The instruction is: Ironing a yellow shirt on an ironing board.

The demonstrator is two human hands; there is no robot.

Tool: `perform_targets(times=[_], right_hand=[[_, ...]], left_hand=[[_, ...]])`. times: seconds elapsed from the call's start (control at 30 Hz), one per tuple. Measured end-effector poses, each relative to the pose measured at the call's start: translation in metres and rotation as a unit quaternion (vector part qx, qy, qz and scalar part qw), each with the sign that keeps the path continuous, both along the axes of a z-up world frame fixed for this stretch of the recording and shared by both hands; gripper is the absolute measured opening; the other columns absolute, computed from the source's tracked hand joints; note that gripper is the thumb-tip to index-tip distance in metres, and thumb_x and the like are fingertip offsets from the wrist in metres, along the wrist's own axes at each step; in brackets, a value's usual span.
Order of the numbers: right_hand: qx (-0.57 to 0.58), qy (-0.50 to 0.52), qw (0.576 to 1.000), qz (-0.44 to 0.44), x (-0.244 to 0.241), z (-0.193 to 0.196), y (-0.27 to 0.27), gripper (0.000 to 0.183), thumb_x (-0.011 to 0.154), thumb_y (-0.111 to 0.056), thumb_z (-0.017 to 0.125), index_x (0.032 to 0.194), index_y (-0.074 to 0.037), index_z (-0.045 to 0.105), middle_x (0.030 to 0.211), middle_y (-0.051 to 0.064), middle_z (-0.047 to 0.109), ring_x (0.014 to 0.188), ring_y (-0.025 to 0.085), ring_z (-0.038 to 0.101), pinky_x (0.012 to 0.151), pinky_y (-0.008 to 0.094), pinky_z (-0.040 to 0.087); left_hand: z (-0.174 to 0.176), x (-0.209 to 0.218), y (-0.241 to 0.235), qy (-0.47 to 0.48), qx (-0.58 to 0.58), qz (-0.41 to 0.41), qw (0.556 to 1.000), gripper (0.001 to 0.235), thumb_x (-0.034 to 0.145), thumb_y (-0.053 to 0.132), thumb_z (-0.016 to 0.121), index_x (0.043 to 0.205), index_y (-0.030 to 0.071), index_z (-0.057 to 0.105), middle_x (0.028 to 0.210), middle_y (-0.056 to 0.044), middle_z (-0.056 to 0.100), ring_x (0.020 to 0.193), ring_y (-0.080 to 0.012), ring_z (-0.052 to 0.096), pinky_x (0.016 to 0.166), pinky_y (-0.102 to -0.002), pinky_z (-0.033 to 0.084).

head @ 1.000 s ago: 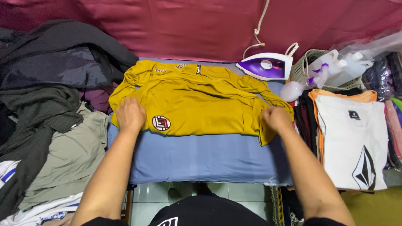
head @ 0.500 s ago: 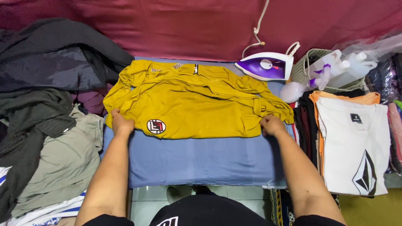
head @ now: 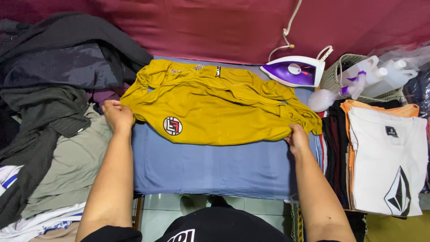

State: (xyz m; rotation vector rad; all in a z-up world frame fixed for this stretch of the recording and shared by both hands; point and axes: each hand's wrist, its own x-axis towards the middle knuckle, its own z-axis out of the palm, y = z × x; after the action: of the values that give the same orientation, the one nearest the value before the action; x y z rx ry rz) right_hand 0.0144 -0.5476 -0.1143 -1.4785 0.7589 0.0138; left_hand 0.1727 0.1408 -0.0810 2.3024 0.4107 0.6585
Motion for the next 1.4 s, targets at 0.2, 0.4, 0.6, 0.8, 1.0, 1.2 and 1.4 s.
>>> perform_targets(times=[0.2, 0.4, 0.6, 0.8, 1.0, 1.2, 1.4], right_hand=[[0.059, 0.073, 0.992, 0.081, -0.022, -0.014, -0.002, 0.039, 0.095, -0.046, 0.071, 0.109, -0.009, 0.069, 0.092, 0.002, 0.065, 0.076, 0.016, 0.056, 0.063, 0.031, 0.042], [-0.030, 0.133, 0.977, 0.166, -0.036, 0.049, 0.012, 0.041, 0.094, -0.038, 0.069, 0.119, -0.005, 0.071, 0.107, 0.008, 0.075, 0.092, 0.020, 0.068, 0.074, 0.035, 0.055], [0.077, -0.014, 0.997, 0.023, -0.053, 0.079, -0.014, 0.042, 0.095, -0.033, 0.066, 0.129, -0.008, 0.062, 0.115, 0.003, 0.074, 0.100, 0.018, 0.071, 0.081, 0.035, 0.058], [-0.019, 0.070, 0.990, 0.117, -0.103, 0.057, -0.036, 0.039, 0.099, -0.030, 0.069, 0.129, -0.005, 0.067, 0.117, 0.008, 0.073, 0.099, 0.019, 0.065, 0.083, 0.035, 0.047], [0.080, 0.011, 0.993, 0.084, -0.120, 0.067, -0.013, 0.037, 0.093, -0.028, 0.071, 0.122, -0.005, 0.065, 0.116, 0.004, 0.074, 0.107, 0.018, 0.067, 0.096, 0.036, 0.052], [0.106, -0.020, 0.993, 0.039, -0.061, 0.139, 0.012, 0.034, 0.097, -0.028, 0.068, 0.124, -0.008, 0.068, 0.112, 0.003, 0.074, 0.097, 0.015, 0.069, 0.085, 0.032, 0.050], [-0.028, -0.048, 0.998, 0.022, -0.030, 0.189, 0.006, 0.024, 0.100, -0.025, 0.070, 0.116, -0.008, 0.069, 0.110, 0.004, 0.074, 0.097, 0.015, 0.069, 0.081, 0.030, 0.050]], left_hand=[[0.059, -0.044, -0.062, 0.552, -0.038, -0.047, 0.832, 0.083, 0.090, 0.074, 0.048, 0.090, -0.004, 0.076, 0.099, -0.027, 0.080, 0.091, -0.0386, 0.079, 0.085, -0.045, 0.058], [-0.069, -0.020, -0.036, 0.229, -0.051, 0.001, 0.972, 0.047, 0.085, 0.045, 0.074, 0.103, 0.002, 0.073, 0.101, -0.019, 0.074, 0.093, -0.0359, 0.069, 0.083, -0.046, 0.053], [-0.013, -0.025, -0.040, -0.119, -0.571, -0.125, 0.803, 0.031, 0.098, 0.014, 0.062, 0.128, 0.006, 0.061, 0.123, -0.005, 0.069, 0.112, -0.0187, 0.065, 0.099, -0.032, 0.050], [0.036, -0.113, 0.001, 0.097, -0.488, -0.162, 0.852, 0.039, 0.098, 0.021, 0.058, 0.135, 0.007, 0.057, 0.125, -0.004, 0.068, 0.111, -0.0171, 0.065, 0.098, -0.033, 0.049], [0.036, -0.149, 0.042, 0.407, -0.305, -0.252, 0.824, 0.041, 0.092, 0.029, 0.072, 0.124, 0.003, 0.072, 0.114, -0.007, 0.077, 0.102, -0.0176, 0.069, 0.093, -0.034, 0.051], [0.099, -0.088, 0.038, 0.226, -0.332, -0.228, 0.887, 0.035, 0.096, 0.026, 0.068, 0.125, 0.006, 0.068, 0.112, -0.003, 0.074, 0.098, -0.0150, 0.068, 0.087, -0.032, 0.051], [0.154, -0.056, 0.023, 0.099, -0.423, -0.242, 0.868, 0.026, 0.103, 0.024, 0.064, 0.122, 0.007, 0.068, 0.112, -0.004, 0.073, 0.098, -0.0165, 0.068, 0.087, -0.032, 0.053]])
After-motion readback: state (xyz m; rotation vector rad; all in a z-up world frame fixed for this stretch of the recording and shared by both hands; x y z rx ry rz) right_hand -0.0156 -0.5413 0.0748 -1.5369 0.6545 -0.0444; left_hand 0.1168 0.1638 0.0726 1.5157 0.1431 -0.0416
